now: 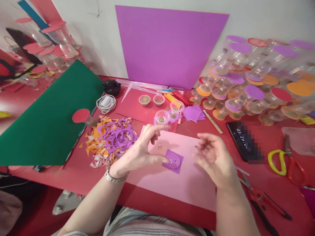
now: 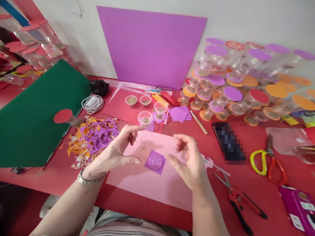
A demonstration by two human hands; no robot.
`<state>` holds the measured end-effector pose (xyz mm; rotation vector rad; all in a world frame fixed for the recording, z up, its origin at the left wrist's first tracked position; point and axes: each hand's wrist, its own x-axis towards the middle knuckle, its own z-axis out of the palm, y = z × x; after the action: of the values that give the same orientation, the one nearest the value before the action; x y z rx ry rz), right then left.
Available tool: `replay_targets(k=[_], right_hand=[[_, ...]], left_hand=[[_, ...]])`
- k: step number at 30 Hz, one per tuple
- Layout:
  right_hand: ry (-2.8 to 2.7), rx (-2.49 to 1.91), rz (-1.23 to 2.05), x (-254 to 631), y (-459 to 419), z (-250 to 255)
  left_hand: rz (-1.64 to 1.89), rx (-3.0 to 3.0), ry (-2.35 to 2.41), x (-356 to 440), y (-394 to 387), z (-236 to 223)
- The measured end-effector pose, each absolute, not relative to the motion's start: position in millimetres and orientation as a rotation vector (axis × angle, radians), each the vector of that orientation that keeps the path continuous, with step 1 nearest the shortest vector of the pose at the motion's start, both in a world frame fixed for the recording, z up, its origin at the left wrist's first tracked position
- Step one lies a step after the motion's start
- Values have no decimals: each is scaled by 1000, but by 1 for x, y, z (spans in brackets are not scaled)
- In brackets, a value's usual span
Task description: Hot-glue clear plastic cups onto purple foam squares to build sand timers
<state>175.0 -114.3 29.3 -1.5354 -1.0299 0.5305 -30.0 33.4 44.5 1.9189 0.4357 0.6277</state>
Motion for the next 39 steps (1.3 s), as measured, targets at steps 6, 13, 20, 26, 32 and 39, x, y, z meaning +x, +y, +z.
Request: replay_targets(k=[6,13,20,26,32,39], right_hand=[[-911,-1519,84,158,-108,18],[-1068,-1529,16,158,-104,12],[-1157,-1527,-4,156,-104,12],[-1215,-1579,-16,155,-104,9],[-1268,-1622,-76,153,-104,9],[-1258,-1640,-47,153,-105,4]], left_hand=[[787,1771,649,-31,30,32],[666,1776,771,-29,26,34],[671,1816,709,-30,25,27],[673,1868,681,-28,25,25],[642,1897,676,-27,23,26],[607,1964,635,-25,21,29]])
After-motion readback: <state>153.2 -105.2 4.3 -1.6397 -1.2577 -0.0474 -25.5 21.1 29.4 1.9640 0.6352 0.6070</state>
